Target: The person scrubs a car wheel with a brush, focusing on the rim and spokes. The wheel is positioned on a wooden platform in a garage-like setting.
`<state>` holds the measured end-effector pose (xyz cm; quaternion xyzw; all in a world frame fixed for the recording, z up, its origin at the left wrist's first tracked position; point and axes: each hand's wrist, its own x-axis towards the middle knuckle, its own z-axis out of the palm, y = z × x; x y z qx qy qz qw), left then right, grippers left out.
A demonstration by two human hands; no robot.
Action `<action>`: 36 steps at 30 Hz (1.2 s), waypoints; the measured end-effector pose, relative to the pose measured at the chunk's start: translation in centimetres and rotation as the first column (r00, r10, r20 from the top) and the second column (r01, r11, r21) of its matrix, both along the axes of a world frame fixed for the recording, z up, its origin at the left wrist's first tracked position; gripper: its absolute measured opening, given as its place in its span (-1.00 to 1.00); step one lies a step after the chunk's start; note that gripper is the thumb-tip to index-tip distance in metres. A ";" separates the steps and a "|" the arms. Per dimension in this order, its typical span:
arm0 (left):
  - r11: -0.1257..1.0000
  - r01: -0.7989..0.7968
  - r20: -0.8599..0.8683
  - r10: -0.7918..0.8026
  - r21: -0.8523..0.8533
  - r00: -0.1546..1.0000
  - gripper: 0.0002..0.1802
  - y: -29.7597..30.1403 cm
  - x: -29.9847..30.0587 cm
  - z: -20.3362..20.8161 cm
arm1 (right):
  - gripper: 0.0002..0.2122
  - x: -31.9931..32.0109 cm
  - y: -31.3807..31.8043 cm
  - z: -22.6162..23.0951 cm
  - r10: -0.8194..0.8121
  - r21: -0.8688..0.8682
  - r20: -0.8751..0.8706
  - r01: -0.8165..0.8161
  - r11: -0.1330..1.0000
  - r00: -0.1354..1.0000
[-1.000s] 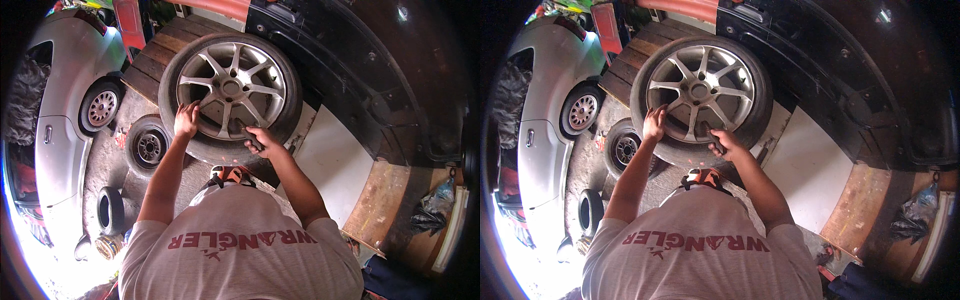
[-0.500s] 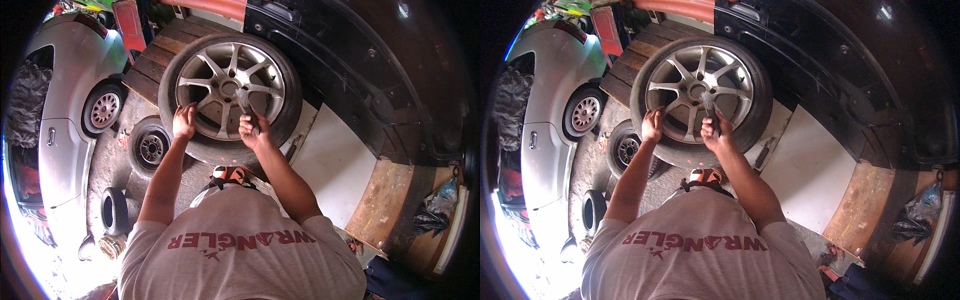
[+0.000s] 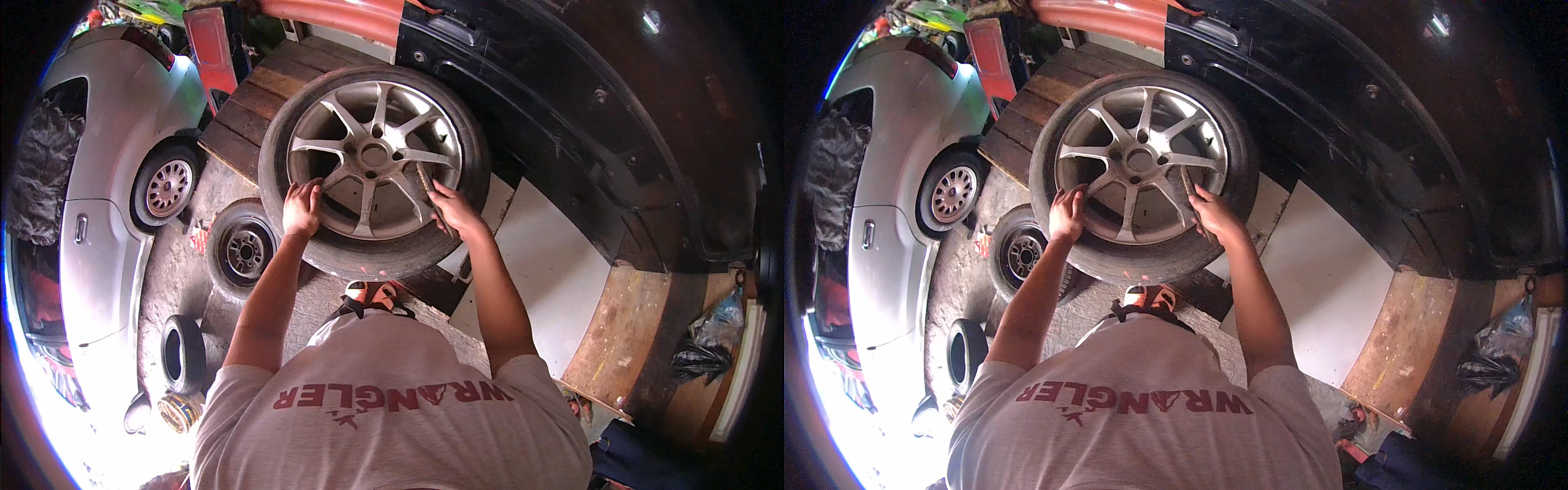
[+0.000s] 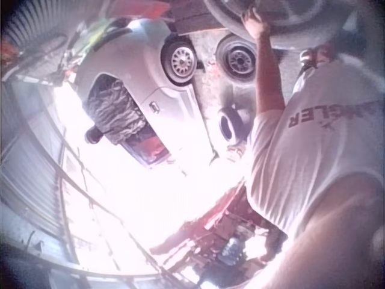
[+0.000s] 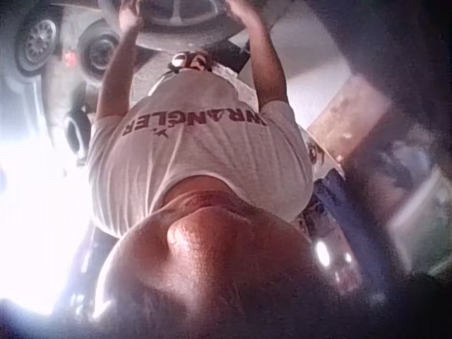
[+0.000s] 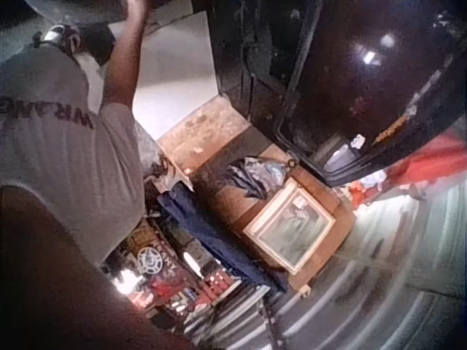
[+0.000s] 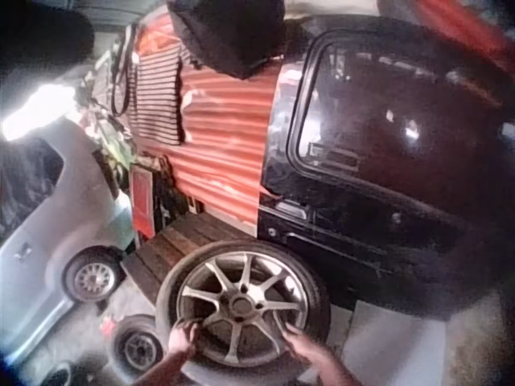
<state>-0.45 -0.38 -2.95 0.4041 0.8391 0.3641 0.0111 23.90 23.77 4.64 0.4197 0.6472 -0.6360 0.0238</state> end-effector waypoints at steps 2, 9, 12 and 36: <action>1.000 -0.014 -0.014 0.015 0.014 1.000 -0.51 0.0 0.0 -0.3 | -0.49 -0.5 -0.1 0.2 0.027 0.041 0.042 -0.029 0.999 0.999; 1.000 -0.013 -0.005 0.013 0.012 1.000 -0.53 -0.1 -0.3 -0.5 | -0.48 3.9 0.8 2.1 0.289 0.304 0.286 -0.372 0.877 0.914; 1.000 -0.013 0.011 0.013 0.003 1.000 -0.54 -0.3 -0.2 -0.1 | -0.48 2.2 0.9 3.1 0.291 0.290 0.311 -0.382 0.878 0.905; 0.999 -0.037 -0.012 0.037 -0.018 0.999 -0.61 -0.2 0.0 0.0 | -0.50 -2.7 -2.2 0.6 0.199 0.735 0.244 -0.315 0.600 0.949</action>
